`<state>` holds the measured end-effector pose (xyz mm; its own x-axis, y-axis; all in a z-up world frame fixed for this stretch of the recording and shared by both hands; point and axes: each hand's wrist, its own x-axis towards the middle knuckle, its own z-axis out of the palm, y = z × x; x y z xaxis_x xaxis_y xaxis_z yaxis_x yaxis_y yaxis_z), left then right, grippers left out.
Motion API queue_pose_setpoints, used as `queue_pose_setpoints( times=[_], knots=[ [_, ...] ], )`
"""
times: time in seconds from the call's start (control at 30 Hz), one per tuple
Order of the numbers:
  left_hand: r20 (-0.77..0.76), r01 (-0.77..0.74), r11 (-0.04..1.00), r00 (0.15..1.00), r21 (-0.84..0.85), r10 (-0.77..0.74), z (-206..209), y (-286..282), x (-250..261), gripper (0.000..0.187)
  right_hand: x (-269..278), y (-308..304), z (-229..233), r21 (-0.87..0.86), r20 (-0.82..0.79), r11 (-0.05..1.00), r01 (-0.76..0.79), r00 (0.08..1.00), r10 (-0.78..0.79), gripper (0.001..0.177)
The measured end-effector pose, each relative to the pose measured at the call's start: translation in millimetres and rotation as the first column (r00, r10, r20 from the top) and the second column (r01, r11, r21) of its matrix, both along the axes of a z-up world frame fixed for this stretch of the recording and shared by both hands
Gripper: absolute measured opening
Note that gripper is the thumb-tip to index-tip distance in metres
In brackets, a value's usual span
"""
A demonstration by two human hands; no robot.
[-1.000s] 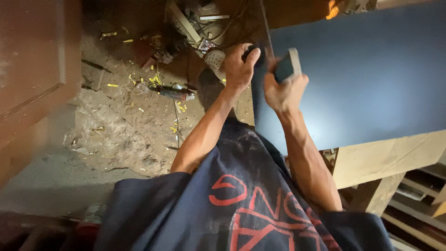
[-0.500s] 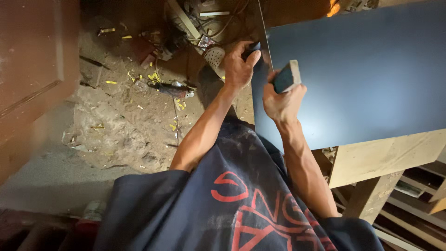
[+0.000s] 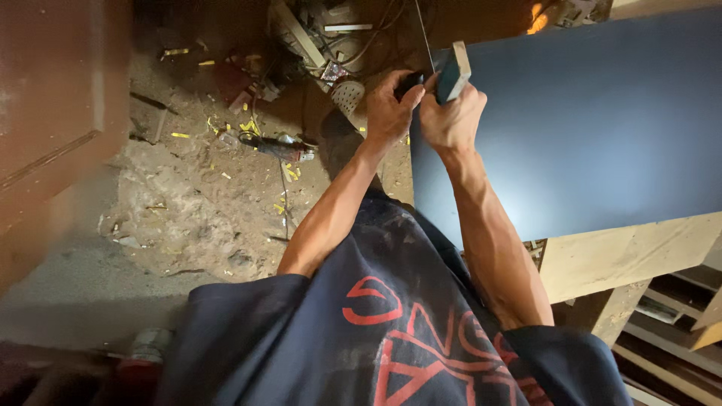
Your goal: The person trims the edges of a large black sheet using a handheld electric trimmer. They reposition the sheet multiple times to access different sides and use a metal square to guide the trimmer for straight cuts.
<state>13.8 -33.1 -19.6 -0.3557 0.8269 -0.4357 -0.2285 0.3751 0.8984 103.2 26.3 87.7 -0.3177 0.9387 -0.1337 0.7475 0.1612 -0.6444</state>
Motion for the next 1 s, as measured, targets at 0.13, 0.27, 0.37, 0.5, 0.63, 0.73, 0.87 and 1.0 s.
queue_pose_setpoints(
  times=[0.13,0.27,0.37,0.5,0.63,0.73,0.87,1.0],
  knots=[
    [0.017,0.044,0.998,0.999,-0.047,-0.043,3.3,1.4,-3.5,0.036,0.3,11.0,-2.1,0.040,-0.053,0.997,-0.058,0.997,0.061,0.005],
    [0.041,0.032,0.984,0.998,0.172,-0.040,4.2,-3.2,-11.0,0.046,12.0,2.4,13.7,0.080,-0.167,0.994,-0.078,0.982,0.091,0.008],
    [-0.023,0.130,0.991,0.991,0.028,-0.129,-3.0,-5.1,-15.0,0.063,36.8,-23.3,29.1,-0.153,-0.466,0.970,0.187,0.852,-0.237,0.018],
    [-0.050,0.224,0.879,0.962,-0.421,-0.269,-28.2,-13.6,-15.8,0.083,86.0,-56.2,39.6,-0.025,-0.648,0.969,0.247,0.734,-0.204,0.025],
    [-0.227,0.058,0.976,0.968,-0.211,-0.106,-54.8,-25.4,-28.5,0.062,113.0,-86.5,43.6,-0.065,-0.646,0.908,0.414,0.676,-0.354,0.024],
    [-0.310,0.035,0.956,0.942,-0.290,-0.128,-61.3,-50.8,-41.1,0.043,120.4,-116.5,42.8,-0.112,-0.621,0.868,0.484,0.648,-0.441,0.027],
    [-0.232,-0.098,0.985,0.971,-0.140,0.063,-50.6,-92.6,-44.2,0.033,127.4,-160.8,34.1,-0.104,-0.647,0.882,0.460,0.642,-0.411,0.028],
    [-0.016,-0.192,0.974,0.981,-0.120,0.191,-42.9,-138.4,-29.4,0.031,136.1,-208.2,25.1,-0.057,-0.724,0.920,0.388,0.618,-0.306,0.027]
  ],
)
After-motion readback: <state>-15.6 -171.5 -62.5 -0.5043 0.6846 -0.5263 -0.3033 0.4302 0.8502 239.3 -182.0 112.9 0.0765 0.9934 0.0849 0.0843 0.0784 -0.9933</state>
